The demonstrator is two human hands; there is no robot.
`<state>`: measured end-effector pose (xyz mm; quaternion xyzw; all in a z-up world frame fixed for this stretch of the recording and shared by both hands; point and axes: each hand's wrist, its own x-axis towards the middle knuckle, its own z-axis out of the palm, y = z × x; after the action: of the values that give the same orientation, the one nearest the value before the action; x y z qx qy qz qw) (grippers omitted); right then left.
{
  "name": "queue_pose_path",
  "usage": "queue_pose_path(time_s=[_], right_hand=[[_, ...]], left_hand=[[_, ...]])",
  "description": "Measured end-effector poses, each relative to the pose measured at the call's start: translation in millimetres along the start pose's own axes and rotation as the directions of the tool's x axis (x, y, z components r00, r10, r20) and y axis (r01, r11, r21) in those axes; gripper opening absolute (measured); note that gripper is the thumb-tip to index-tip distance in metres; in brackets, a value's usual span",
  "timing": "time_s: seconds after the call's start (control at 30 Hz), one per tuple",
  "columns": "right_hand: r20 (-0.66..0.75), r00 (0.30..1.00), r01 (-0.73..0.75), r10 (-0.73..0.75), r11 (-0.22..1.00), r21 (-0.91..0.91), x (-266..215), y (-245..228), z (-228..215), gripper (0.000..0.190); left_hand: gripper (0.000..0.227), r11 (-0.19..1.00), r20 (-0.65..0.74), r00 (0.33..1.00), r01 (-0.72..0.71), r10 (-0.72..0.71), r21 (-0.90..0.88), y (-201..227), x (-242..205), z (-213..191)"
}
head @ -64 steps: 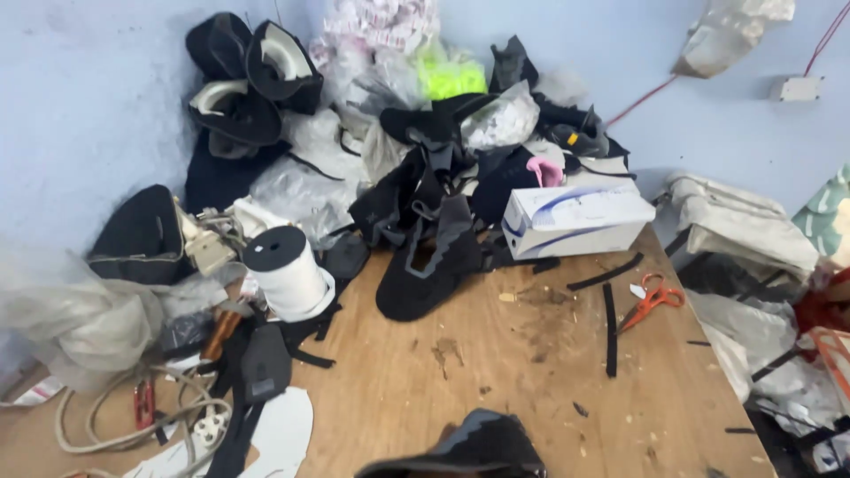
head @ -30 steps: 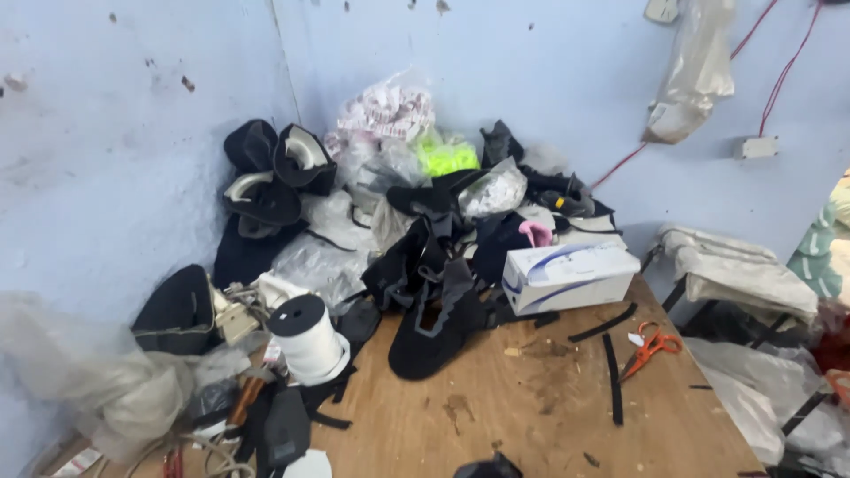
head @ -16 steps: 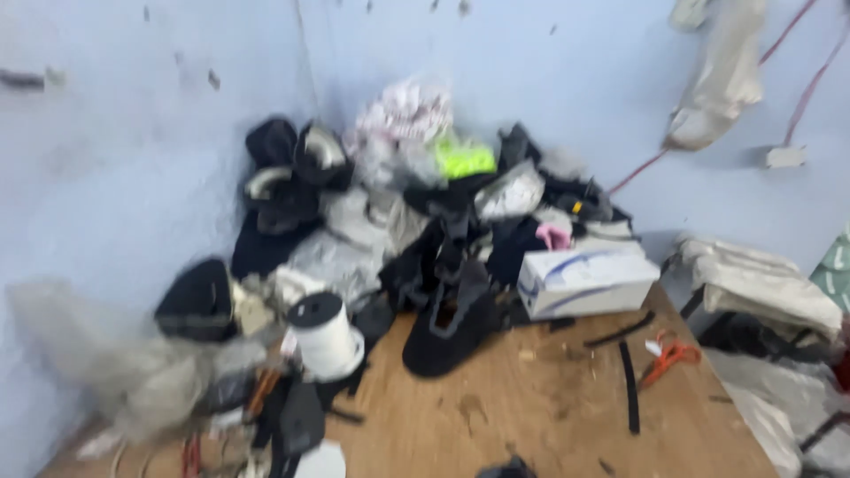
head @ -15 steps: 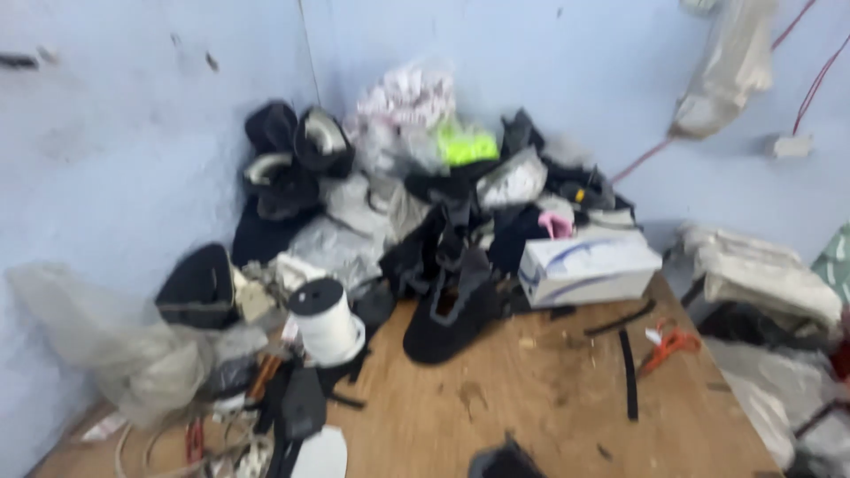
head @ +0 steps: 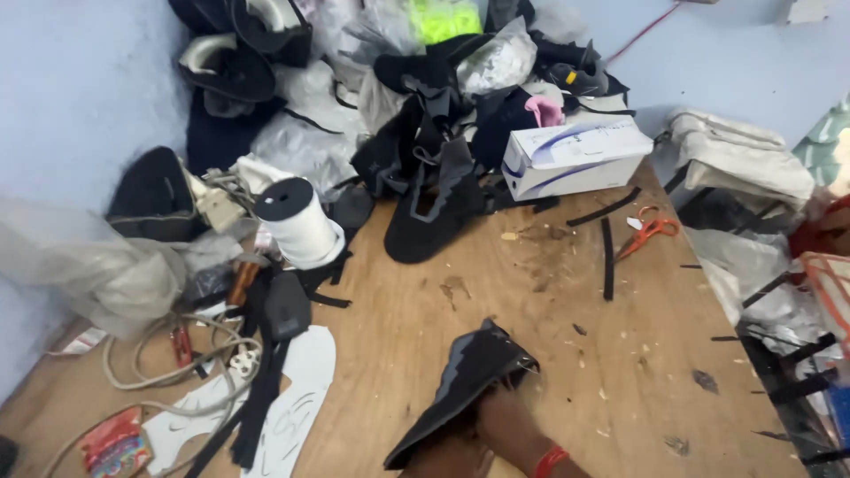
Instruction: The person handles a black fabric shoe upper on a wooden workbench, flexing it and working it inside out and back with both hands, then sets it aside and picks up another upper to repeat the same handling. Scissors, thread spools, and paper patterns lie on the bench around the work.
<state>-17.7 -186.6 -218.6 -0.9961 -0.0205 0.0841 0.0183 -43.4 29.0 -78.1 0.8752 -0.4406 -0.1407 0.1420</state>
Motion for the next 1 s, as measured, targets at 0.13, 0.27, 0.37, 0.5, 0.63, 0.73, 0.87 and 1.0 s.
queue_pose_path(time_s=[0.13,0.27,0.37,0.5,0.63,0.73,0.87,1.0], right_hand=[[-0.063,0.996,-0.064,0.067,0.997,0.05,-48,-9,-168,0.03],[-0.403,0.876,-0.113,0.265,0.925,0.364,-51,-39,-197,0.039],[-0.586,0.81,0.106,-0.018,0.988,0.116,-34,-53,-171,0.048],[-0.507,0.855,0.216,-0.109,0.964,0.157,-45,-51,-169,0.059],[-0.309,0.95,0.119,0.035,0.878,0.464,-90,-54,-198,0.043],[-0.502,0.85,0.145,0.161,0.844,0.516,-103,-59,-296,0.041],[-0.646,0.752,0.234,-0.129,0.969,0.079,-71,-59,-368,0.041],[-0.509,0.853,0.181,-0.117,0.98,0.078,-57,-41,-348,0.023]], left_hand=[[0.052,1.0,0.08,0.997,-0.003,0.005,-0.023,9,38,-62],[0.041,0.996,0.213,0.973,-0.082,0.087,-0.033,4,32,-71],[0.041,0.991,0.263,0.956,-0.129,0.133,-0.031,4,27,-72],[0.038,0.97,-0.006,0.975,-0.221,0.221,-0.105,6,22,-59],[0.039,0.932,-0.25,0.914,-0.351,0.321,-0.089,10,17,-65],[0.046,0.905,-0.363,0.838,-0.424,0.408,0.037,19,17,-72],[0.058,0.93,-0.287,0.891,-0.367,0.351,-0.001,21,27,-66],[0.058,0.952,-0.293,0.906,-0.295,0.305,0.079,26,34,-79]])
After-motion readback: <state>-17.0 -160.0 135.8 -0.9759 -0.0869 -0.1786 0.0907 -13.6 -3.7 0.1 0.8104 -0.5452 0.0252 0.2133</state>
